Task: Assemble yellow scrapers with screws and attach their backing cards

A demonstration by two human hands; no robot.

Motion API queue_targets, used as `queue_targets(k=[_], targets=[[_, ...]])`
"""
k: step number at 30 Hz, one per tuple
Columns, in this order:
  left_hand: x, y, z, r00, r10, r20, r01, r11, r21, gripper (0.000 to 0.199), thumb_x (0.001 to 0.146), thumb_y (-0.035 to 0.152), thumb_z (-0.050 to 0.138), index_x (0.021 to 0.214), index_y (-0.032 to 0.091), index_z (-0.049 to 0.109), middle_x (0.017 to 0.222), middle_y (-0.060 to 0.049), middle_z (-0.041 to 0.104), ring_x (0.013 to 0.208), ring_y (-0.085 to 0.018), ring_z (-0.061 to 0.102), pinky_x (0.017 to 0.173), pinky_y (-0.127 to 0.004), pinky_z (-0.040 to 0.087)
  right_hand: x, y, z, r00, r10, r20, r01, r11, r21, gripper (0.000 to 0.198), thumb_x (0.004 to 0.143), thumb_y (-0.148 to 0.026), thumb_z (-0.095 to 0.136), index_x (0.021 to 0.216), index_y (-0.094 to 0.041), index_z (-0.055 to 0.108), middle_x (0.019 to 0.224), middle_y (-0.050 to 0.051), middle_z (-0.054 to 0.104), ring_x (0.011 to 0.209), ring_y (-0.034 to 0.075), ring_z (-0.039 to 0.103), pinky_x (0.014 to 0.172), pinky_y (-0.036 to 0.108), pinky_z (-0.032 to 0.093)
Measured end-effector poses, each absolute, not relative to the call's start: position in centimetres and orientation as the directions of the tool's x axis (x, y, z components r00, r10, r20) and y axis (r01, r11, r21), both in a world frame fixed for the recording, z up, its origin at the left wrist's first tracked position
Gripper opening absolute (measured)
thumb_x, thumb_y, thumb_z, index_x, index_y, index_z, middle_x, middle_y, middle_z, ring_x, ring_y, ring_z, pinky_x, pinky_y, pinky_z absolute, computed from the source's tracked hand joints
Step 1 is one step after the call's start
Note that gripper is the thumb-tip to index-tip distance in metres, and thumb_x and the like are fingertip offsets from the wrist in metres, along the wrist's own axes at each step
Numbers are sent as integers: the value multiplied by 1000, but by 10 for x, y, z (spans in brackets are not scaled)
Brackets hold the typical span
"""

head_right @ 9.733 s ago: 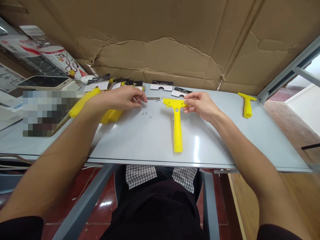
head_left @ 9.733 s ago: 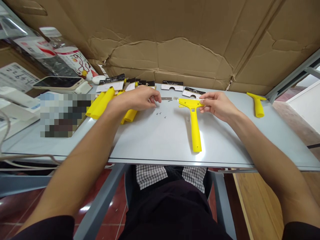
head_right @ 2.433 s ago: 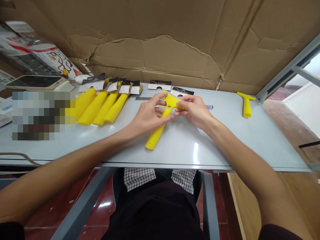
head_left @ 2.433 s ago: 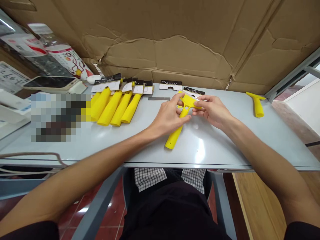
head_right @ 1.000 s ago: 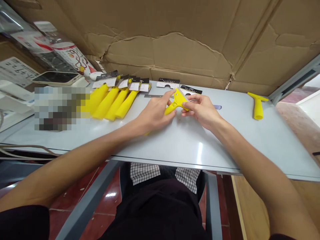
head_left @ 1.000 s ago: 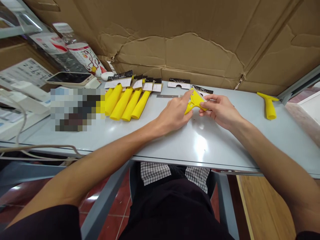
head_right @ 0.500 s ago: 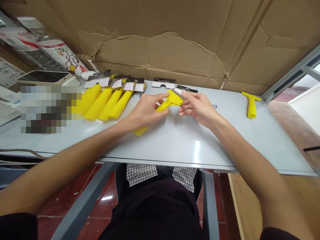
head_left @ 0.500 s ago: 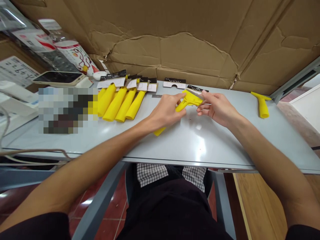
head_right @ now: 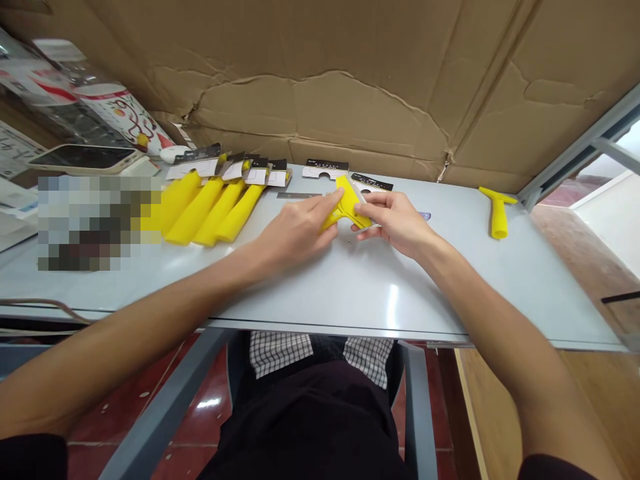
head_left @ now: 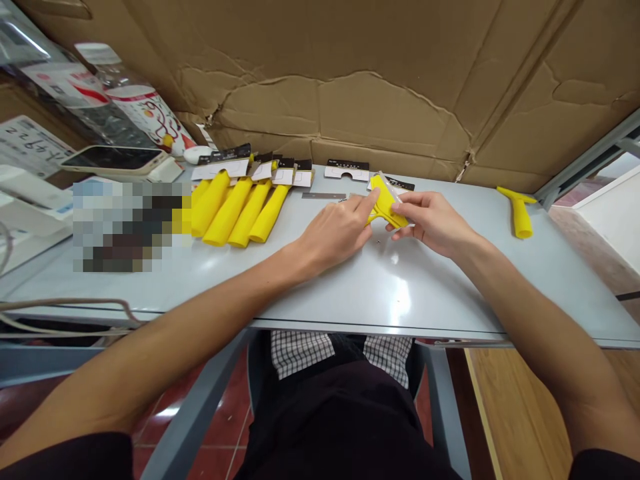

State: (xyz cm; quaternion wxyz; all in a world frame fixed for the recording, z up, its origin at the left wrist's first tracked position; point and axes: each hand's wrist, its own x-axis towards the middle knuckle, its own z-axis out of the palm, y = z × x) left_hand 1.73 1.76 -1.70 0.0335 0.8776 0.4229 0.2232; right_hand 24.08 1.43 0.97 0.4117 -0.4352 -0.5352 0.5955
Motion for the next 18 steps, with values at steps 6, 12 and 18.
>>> queue_targets(k=[6, 12, 18], targets=[[21, 11, -15, 551, 778, 302, 772, -612, 169, 70, 100, 15, 58, 169, 9, 47, 127, -24, 76, 106, -33, 75, 97, -46, 59, 241, 15, 4, -245, 966, -79, -5, -83, -997, 21, 80, -27, 98, 88, -15, 82, 94, 10, 80, 74, 18, 75, 62, 29, 65], [23, 9, -16, 563, 767, 306, 791, -608, 69, 68, 106, 19, 56, 171, 9, 42, 127, -23, 76, 103, -32, 77, 91, -44, 61, 239, 15, 7, -234, 969, -77, 19, -75, -997, 33, 73, -33, 105, 87, -16, 81, 88, 8, 80, 73, 17, 74, 63, 30, 65], [24, 6, -11, 561, 779, 278, 810, -586, 9, 64, 109, 20, 55, 171, 7, 41, 130, -23, 76, 107, -31, 77, 90, -41, 60, 239, 13, 7, -235, 972, -8, 129, 23, -991, 30, 79, -35, 100, 92, -16, 81, 89, 9, 81, 75, 18, 75, 67, 32, 68]])
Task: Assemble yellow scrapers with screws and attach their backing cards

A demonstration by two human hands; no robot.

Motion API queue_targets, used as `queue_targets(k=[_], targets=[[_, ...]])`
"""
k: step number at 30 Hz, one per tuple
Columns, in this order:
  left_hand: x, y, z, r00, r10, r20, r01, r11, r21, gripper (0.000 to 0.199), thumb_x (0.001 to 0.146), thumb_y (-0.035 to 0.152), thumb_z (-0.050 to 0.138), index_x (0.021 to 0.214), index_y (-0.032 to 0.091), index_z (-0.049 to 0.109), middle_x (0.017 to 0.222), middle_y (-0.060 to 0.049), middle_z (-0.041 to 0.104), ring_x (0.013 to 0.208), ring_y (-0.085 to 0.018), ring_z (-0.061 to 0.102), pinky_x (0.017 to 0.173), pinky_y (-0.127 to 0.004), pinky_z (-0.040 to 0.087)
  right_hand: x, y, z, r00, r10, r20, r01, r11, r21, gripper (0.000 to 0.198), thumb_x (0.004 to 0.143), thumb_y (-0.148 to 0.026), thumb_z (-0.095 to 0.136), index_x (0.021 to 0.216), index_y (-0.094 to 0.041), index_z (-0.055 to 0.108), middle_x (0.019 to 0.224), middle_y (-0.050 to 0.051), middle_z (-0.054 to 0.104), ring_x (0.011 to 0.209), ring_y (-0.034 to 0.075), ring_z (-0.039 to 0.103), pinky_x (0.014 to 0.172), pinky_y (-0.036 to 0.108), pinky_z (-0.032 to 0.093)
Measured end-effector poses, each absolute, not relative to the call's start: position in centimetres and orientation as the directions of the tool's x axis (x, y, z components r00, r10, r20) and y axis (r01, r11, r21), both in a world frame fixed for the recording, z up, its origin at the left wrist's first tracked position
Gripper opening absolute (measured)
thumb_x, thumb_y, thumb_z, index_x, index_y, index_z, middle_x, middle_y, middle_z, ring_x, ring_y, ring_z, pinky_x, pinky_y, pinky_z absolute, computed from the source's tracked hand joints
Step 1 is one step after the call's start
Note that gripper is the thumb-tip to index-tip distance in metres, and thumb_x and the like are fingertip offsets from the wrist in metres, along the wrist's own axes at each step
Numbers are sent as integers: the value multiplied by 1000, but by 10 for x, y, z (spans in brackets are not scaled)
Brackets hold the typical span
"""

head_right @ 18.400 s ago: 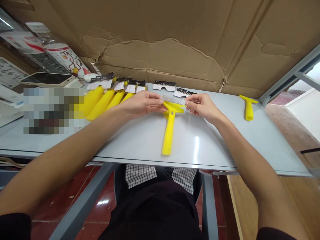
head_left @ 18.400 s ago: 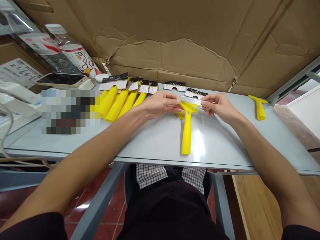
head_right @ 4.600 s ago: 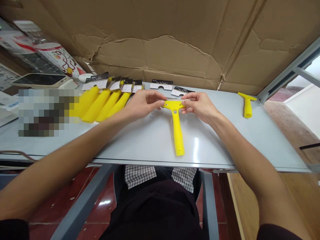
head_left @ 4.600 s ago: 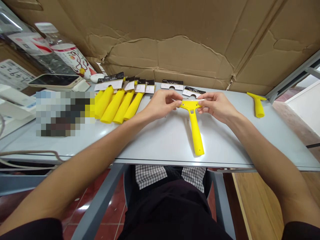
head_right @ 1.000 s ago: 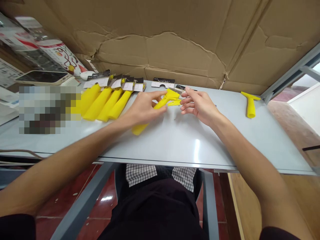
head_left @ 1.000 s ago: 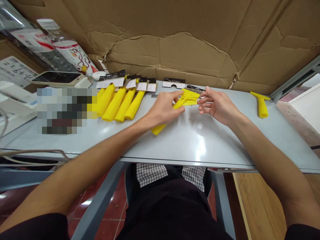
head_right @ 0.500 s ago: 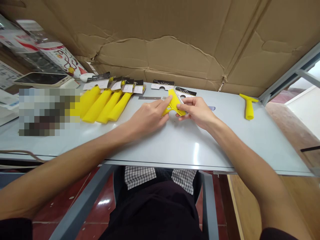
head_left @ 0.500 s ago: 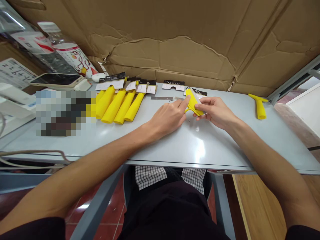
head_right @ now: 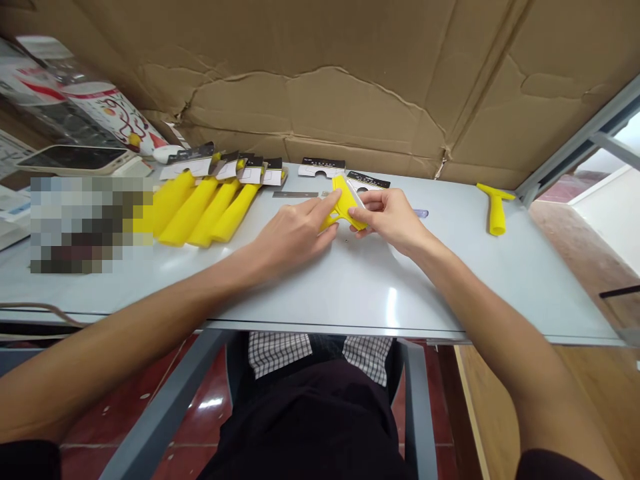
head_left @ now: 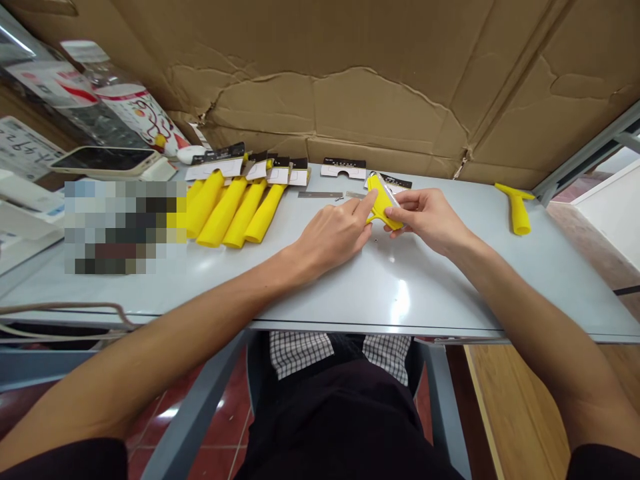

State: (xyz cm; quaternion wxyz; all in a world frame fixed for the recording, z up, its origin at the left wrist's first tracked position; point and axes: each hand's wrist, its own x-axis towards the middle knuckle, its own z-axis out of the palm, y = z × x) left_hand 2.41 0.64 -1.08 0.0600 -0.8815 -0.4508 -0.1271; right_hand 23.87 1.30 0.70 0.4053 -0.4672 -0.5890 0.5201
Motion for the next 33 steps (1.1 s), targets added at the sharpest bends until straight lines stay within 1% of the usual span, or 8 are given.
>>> queue_targets(k=[2, 4, 6, 10, 15, 20, 25, 33], targets=[[25, 5, -8, 556, 794, 245, 819, -574, 2, 64, 109, 19, 54, 171, 7, 41, 130, -23, 76, 108, -32, 77, 89, -41, 60, 238, 12, 7, -215, 977, 6, 167, 42, -985, 31, 84, -31, 96, 107, -17, 80, 84, 7, 80, 75, 20, 77, 68, 34, 69], [26, 5, -6, 547, 807, 221, 828, -560, -5, 65, 109, 19, 53, 172, 8, 40, 128, -22, 76, 107, -32, 78, 88, -40, 60, 238, 11, 7, -173, 985, 25, 179, 56, -982, 44, 86, -27, 93, 125, -20, 75, 79, 3, 78, 74, 21, 78, 69, 37, 71], [26, 5, -6, 542, 812, 217, 833, -553, -12, 66, 109, 18, 52, 173, 8, 39, 127, -23, 76, 106, -32, 78, 87, -40, 59, 238, 11, 5, -151, 988, 44, 176, 71, -982, 49, 87, -25, 92, 131, -22, 70, 78, 1, 79, 74, 22, 79, 68, 38, 71], [25, 6, -8, 548, 802, 237, 829, -559, -22, 67, 110, 19, 51, 174, 8, 37, 125, -23, 77, 103, -31, 78, 85, -39, 59, 238, 15, -1, -182, 981, 63, 153, 91, -984, 40, 87, -28, 92, 120, -20, 72, 83, 4, 82, 77, 22, 81, 67, 37, 71], [24, 5, -7, 530, 817, 227, 841, -540, -22, 65, 109, 19, 52, 172, 8, 40, 125, -23, 76, 102, -30, 78, 86, -38, 58, 236, 15, -2, -192, 979, 74, 146, 103, -984, 30, 94, -32, 86, 121, -21, 78, 88, 6, 82, 80, 22, 80, 69, 38, 71], [25, 3, -7, 543, 806, 234, 833, -552, -35, 66, 109, 20, 52, 173, 10, 40, 123, -21, 77, 99, -28, 77, 84, -36, 57, 241, 17, 6, -143, 986, 86, 166, 109, -980, 13, 91, -31, 84, 100, -22, 87, 103, 7, 82, 87, 18, 72, 65, 30, 63], [26, 3, -9, 567, 785, 252, 817, -575, -48, 67, 109, 19, 52, 174, 9, 38, 122, -21, 78, 96, -28, 77, 81, -36, 57, 246, 23, 1, -156, 984, 90, 87, 104, -991, 18, 79, -34, 93, 91, -22, 88, 98, 6, 83, 84, 17, 69, 68, 31, 56], [28, 0, -9, 559, 796, 231, 825, -561, -66, 65, 109, 18, 48, 172, 6, 42, 120, -22, 77, 93, -30, 77, 79, -39, 58, 238, 24, -9, -64, 985, 158, 36, 160, -986, 24, 75, -37, 95, 91, -20, 87, 90, 6, 82, 82, 19, 70, 72, 35, 56]])
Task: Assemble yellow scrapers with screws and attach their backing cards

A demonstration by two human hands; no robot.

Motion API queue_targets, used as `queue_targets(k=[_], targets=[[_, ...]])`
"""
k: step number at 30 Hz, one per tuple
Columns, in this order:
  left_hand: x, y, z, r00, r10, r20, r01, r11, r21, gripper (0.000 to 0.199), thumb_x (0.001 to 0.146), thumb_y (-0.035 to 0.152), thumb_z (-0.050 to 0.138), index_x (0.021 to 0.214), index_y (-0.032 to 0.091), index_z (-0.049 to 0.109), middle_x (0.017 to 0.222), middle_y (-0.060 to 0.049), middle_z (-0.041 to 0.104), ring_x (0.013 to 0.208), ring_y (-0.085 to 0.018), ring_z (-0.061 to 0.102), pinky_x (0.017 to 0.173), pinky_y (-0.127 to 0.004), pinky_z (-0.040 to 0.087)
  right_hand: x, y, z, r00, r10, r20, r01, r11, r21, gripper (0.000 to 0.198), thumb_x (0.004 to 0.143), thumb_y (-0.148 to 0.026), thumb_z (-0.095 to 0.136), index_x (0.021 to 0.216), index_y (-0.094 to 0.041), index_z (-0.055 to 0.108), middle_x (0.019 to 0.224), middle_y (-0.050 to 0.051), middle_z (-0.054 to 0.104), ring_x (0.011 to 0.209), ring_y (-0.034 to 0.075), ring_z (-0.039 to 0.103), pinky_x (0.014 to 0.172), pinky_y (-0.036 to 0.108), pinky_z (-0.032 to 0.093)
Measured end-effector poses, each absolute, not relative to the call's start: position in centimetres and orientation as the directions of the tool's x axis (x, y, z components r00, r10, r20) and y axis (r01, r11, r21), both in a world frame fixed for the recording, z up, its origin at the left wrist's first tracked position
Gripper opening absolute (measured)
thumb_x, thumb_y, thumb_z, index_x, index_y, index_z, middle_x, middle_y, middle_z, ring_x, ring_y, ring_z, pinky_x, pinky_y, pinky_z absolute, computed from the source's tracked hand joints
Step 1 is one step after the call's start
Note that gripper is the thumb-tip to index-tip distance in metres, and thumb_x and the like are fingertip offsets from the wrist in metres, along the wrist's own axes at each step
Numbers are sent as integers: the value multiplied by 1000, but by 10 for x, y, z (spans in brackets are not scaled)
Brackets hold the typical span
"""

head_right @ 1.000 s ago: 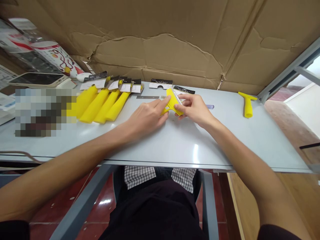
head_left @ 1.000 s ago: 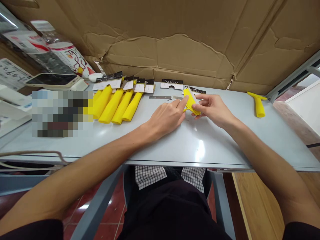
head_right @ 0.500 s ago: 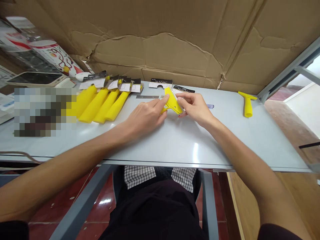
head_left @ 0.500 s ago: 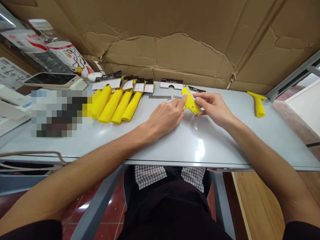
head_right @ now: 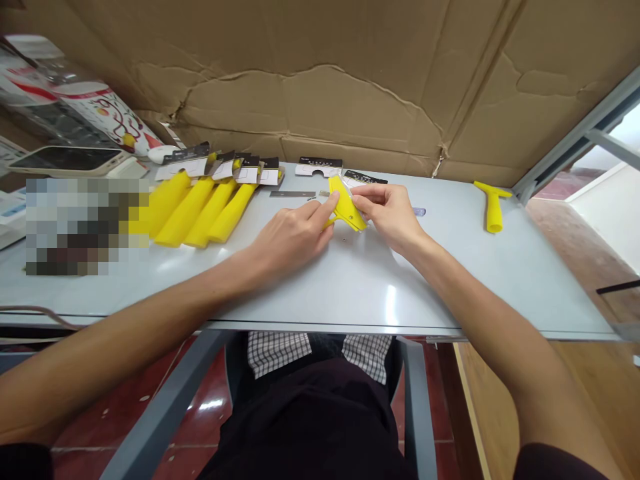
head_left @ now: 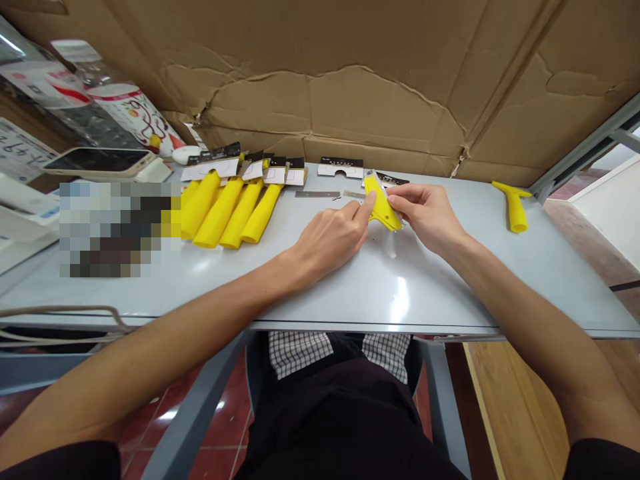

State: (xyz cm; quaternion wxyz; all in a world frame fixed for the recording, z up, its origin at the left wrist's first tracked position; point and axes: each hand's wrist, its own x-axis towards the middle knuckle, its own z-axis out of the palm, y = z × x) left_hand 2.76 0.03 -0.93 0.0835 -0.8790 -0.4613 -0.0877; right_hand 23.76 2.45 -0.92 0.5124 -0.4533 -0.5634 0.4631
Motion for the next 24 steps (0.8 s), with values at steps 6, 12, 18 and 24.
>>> queue_targets(k=[6, 12, 18, 24], targets=[[27, -1, -8, 565, 797, 214, 824, -559, -91, 63, 109, 18, 48, 171, 6, 43, 122, -22, 77, 94, -30, 77, 80, -39, 58, 242, 25, -7, -128, 983, 133, 85, 144, -986, 21, 79, -35, 91, 93, -20, 87, 89, 6, 80, 81, 17, 67, 70, 32, 53], [26, 1, -10, 557, 798, 232, 827, -558, -64, 64, 108, 16, 48, 171, 5, 42, 126, -25, 76, 96, -31, 78, 81, -39, 59, 237, 20, -3, -96, 994, 43, 118, 54, -992, 14, 88, -32, 86, 99, -24, 82, 98, 4, 80, 86, 18, 72, 72, 32, 59], [26, 1, -4, 543, 811, 217, 836, -547, -50, 66, 108, 17, 49, 172, 5, 40, 125, -25, 75, 96, -31, 78, 81, -39, 58, 237, 17, 0, -163, 987, -15, 46, -8, -999, 31, 82, -31, 94, 108, -25, 76, 88, 3, 79, 85, 21, 75, 72, 38, 67], [26, 1, -6, 550, 802, 234, 829, -558, -38, 67, 108, 17, 52, 173, 8, 40, 124, -23, 77, 97, -29, 78, 83, -37, 58, 240, 19, -5, -163, 987, 13, 40, 20, -999, 38, 78, -23, 96, 109, -24, 75, 79, 1, 79, 74, 20, 76, 72, 37, 65]])
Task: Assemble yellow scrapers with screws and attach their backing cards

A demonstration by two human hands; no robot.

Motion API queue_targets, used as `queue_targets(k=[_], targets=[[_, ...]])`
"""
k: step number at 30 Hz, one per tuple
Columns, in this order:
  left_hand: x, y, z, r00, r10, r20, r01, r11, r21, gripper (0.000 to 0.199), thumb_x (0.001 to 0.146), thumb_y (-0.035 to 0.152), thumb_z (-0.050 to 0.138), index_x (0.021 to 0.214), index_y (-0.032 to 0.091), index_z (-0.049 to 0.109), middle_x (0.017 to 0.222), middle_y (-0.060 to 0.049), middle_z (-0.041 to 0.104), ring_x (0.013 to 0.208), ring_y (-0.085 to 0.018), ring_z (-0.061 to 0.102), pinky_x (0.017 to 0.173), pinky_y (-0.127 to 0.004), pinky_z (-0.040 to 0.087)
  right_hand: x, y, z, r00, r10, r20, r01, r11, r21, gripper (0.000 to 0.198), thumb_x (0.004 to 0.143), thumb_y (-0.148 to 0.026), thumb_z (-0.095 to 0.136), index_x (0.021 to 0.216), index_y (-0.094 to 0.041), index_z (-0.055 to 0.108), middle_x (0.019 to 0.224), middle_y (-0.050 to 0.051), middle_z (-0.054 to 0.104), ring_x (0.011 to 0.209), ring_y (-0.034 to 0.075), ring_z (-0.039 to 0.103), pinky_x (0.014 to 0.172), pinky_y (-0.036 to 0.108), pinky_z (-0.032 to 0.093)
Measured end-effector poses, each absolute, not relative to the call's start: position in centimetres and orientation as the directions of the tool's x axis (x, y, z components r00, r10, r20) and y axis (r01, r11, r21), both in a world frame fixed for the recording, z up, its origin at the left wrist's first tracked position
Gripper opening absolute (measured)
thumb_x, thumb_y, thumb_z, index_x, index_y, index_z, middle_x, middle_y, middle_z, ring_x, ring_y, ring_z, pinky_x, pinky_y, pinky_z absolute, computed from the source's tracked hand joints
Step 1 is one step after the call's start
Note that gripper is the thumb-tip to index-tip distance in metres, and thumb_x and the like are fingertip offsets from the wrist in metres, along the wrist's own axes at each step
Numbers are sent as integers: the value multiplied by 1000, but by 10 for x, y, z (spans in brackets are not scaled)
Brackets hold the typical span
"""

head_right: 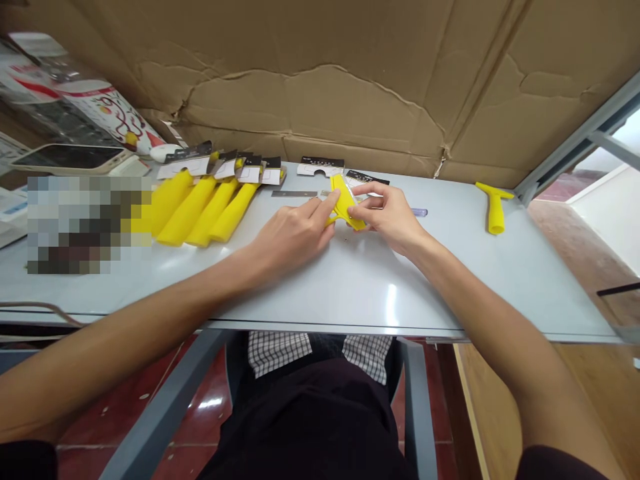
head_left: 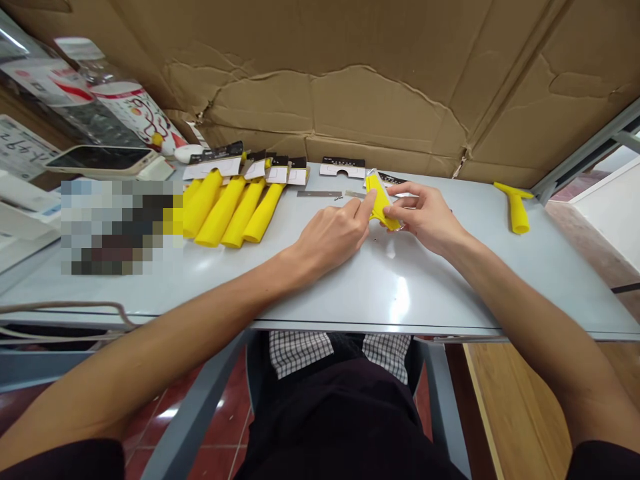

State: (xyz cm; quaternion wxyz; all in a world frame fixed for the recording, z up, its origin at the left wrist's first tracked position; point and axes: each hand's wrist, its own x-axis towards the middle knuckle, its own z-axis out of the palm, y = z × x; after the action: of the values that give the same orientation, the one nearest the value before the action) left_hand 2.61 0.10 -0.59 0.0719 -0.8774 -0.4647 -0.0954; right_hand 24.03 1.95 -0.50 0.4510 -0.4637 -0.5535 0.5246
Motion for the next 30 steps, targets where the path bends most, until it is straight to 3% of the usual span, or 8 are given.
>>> queue_targets(k=[11, 18, 21, 23, 27, 30], targets=[[26, 3, -11, 547, 797, 256, 831, -553, -55, 64, 108, 19, 51, 171, 7, 44, 125, -25, 76, 98, -31, 79, 82, -39, 59, 239, 18, -2, -146, 989, -13, 76, -2, -997, 34, 79, -20, 95, 106, -24, 76, 79, 1, 79, 73, 19, 75, 71, 35, 67], [19, 14, -14, 523, 794, 309, 827, -560, 41, 68, 101, 12, 54, 169, 6, 46, 129, -25, 77, 106, -31, 77, 90, -41, 59, 244, 25, 4, -90, 995, -48, 62, -42, -997, 25, 90, -42, 91, 103, -24, 78, 93, 7, 77, 80, 19, 73, 69, 35, 71], [12, 24, -15, 497, 771, 398, 776, -601, 194, 65, 96, 14, 60, 160, 9, 58, 121, -18, 80, 105, -29, 76, 95, -41, 59, 253, 31, 5, -63, 998, -11, 84, -6, -996, 22, 95, -42, 85, 103, -23, 77, 96, 7, 77, 78, 19, 76, 71, 35, 69], [9, 29, -11, 431, 805, 408, 727, -578, 372, 63, 91, 20, 66, 153, 12, 66, 112, -12, 81, 92, -24, 75, 90, -39, 60, 260, 35, 4, -33, 997, 73, 200, 78, -977, 17, 95, -38, 82, 99, -23, 76, 94, 7, 78, 80, 21, 77, 70, 36, 67], [6, 29, 5, 393, 905, 163, 477, -352, 805, 57, 88, 27, 66, 143, 11, 72, 98, -11, 79, 62, -15, 63, 59, -31, 55, 271, 40, -4, -114, 937, 329, 608, 328, -723, 6, 93, -25, 75, 91, -22, 78, 90, 7, 80, 79, 23, 74, 76, 40, 62], [7, 27, 10, 472, 881, 36, 272, -184, 945, 37, 88, 30, 66, 118, 12, 76, 78, -8, 70, 52, -12, 52, 47, -28, 43, 274, 44, -13, -260, 895, 362, 729, 428, -535, 19, 90, -18, 67, 100, -20, 84, 97, 9, 82, 83, 24, 73, 82, 41, 58]])
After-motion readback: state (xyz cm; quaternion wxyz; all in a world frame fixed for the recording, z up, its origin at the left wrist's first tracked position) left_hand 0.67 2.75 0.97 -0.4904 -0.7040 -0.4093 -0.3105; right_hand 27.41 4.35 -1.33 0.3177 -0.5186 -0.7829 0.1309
